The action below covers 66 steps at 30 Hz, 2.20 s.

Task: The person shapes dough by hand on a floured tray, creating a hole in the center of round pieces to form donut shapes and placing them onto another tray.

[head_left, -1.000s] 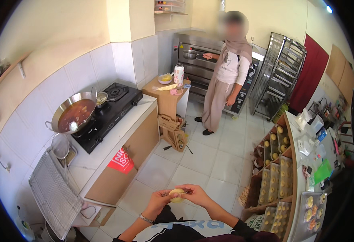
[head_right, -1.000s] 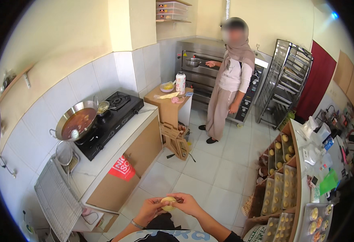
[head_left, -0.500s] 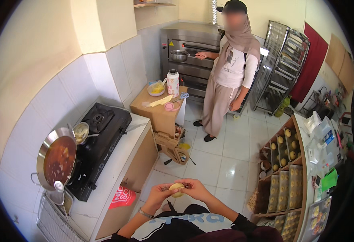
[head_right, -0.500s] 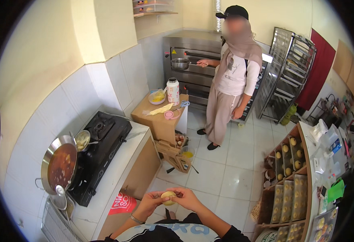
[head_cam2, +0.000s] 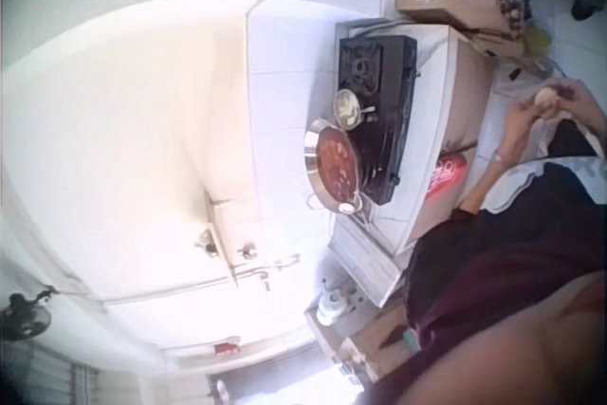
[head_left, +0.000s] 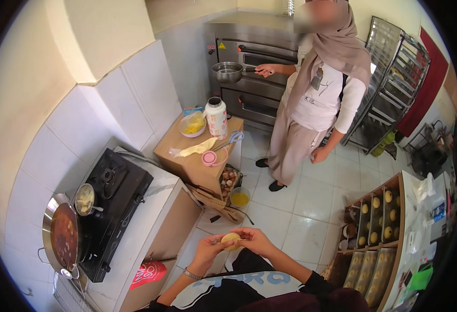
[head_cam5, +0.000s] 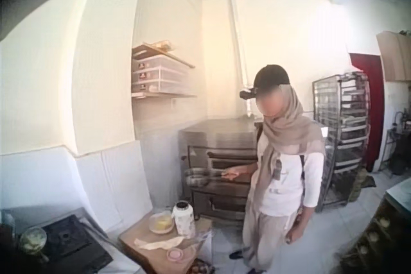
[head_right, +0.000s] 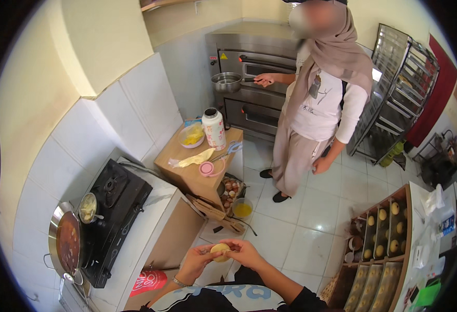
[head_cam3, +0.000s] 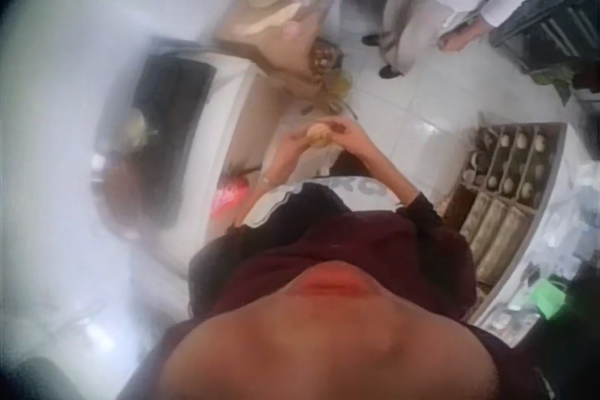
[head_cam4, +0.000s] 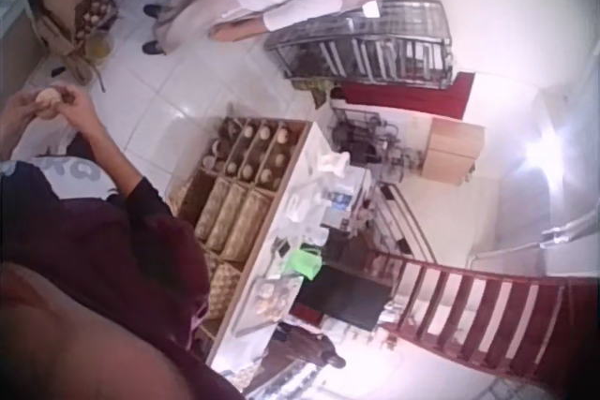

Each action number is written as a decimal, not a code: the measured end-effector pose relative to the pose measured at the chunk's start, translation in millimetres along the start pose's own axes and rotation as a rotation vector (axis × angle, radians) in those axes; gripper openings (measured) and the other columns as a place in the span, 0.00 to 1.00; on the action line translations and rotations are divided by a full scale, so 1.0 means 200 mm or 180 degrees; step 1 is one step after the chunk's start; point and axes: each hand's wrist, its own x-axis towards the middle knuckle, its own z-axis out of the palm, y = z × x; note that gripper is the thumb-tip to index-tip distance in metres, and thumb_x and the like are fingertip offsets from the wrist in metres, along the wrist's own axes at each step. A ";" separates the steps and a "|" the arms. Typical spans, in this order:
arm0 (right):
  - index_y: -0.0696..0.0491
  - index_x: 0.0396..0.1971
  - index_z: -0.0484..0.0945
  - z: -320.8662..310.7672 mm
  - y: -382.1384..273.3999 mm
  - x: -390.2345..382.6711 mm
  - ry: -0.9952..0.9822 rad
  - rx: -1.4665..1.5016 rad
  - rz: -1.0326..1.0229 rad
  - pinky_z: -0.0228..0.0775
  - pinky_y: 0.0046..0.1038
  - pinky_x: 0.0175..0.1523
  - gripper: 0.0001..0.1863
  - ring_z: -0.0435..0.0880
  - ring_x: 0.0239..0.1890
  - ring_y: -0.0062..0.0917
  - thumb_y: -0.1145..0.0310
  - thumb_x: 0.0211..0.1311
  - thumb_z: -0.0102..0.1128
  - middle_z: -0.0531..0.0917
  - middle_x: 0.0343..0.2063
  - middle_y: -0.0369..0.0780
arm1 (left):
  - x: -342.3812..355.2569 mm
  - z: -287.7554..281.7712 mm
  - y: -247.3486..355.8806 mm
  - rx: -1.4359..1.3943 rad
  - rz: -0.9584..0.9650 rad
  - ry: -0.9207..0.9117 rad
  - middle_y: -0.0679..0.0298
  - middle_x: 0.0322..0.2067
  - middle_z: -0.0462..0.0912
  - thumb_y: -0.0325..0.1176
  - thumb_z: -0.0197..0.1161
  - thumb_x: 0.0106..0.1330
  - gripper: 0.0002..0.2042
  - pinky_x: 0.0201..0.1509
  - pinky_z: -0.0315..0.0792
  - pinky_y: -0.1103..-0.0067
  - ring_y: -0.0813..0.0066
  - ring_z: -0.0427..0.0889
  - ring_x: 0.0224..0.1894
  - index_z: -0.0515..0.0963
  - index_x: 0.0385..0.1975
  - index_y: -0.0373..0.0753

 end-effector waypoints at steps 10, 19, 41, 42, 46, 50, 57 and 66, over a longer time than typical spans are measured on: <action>0.59 0.49 0.70 -0.47 -0.24 0.28 -0.0288 -0.0472 0.0219 0.68 0.21 0.49 0.20 0.77 0.41 0.19 0.76 0.55 0.56 0.78 0.41 0.39 | 0.45 0.24 0.13 -0.0073 -0.0276 0.0061 0.58 0.38 0.80 0.25 0.63 0.55 0.16 0.45 0.72 0.83 0.75 0.79 0.40 0.74 0.43 0.27; 0.57 0.49 0.71 -0.54 -0.30 0.66 -0.0434 -0.0340 -0.0168 0.69 0.19 0.42 0.20 0.76 0.36 0.17 0.72 0.55 0.57 0.79 0.35 0.37 | 0.69 0.14 0.37 0.0115 0.0046 0.0153 0.62 0.34 0.80 0.27 0.64 0.55 0.15 0.40 0.71 0.86 0.80 0.78 0.35 0.75 0.41 0.27; 0.63 0.56 0.58 -1.08 -0.50 2.01 0.0444 -0.2504 -0.0762 0.69 0.32 0.43 0.39 0.76 0.39 0.35 0.64 0.44 0.64 0.72 0.39 0.50 | 0.91 0.43 0.31 -0.1511 0.0814 0.2470 0.57 0.35 0.80 0.25 0.61 0.57 0.14 0.47 0.72 0.78 0.72 0.79 0.38 0.73 0.42 0.27; 0.63 0.55 0.58 -1.08 -0.51 2.01 0.0436 -0.2496 -0.0822 0.69 0.32 0.43 0.38 0.76 0.38 0.35 0.65 0.44 0.63 0.73 0.38 0.49 | 0.92 0.46 0.30 -0.1553 0.0848 0.2501 0.57 0.35 0.80 0.25 0.61 0.57 0.13 0.47 0.72 0.78 0.72 0.79 0.38 0.73 0.42 0.27; 0.64 0.54 0.60 -1.10 -0.51 2.01 0.0423 -0.2581 -0.1055 0.69 0.31 0.41 0.37 0.75 0.36 0.33 0.64 0.45 0.64 0.74 0.36 0.47 | 0.92 0.51 0.28 -0.1616 0.0936 0.2687 0.58 0.33 0.80 0.24 0.60 0.57 0.13 0.46 0.73 0.78 0.72 0.79 0.38 0.73 0.41 0.27; 0.64 0.53 0.63 -1.12 -0.48 2.01 0.0296 -0.2680 -0.1284 0.68 0.30 0.39 0.35 0.75 0.35 0.32 0.65 0.45 0.64 0.74 0.32 0.46 | 0.91 0.48 0.28 -0.1597 0.1064 0.2795 0.59 0.32 0.80 0.24 0.59 0.58 0.11 0.46 0.72 0.78 0.72 0.79 0.37 0.74 0.40 0.27; 0.59 0.45 0.70 -1.20 -0.50 2.13 0.1356 -0.2155 -0.1102 0.67 0.33 0.42 0.25 0.74 0.36 0.35 0.66 0.45 0.62 0.74 0.34 0.46 | 0.87 0.48 0.31 -0.1672 0.1201 0.2857 0.57 0.32 0.80 0.23 0.61 0.56 0.12 0.44 0.73 0.78 0.71 0.80 0.36 0.74 0.39 0.26; 0.58 0.37 0.76 -1.36 -0.53 2.39 0.1639 -0.2489 -0.1448 0.70 0.28 0.36 0.20 0.77 0.27 0.29 0.62 0.45 0.67 0.74 0.33 0.44 | 0.82 0.49 0.29 -0.1805 0.1183 0.2903 0.55 0.32 0.81 0.23 0.62 0.55 0.13 0.44 0.75 0.77 0.69 0.81 0.36 0.73 0.40 0.24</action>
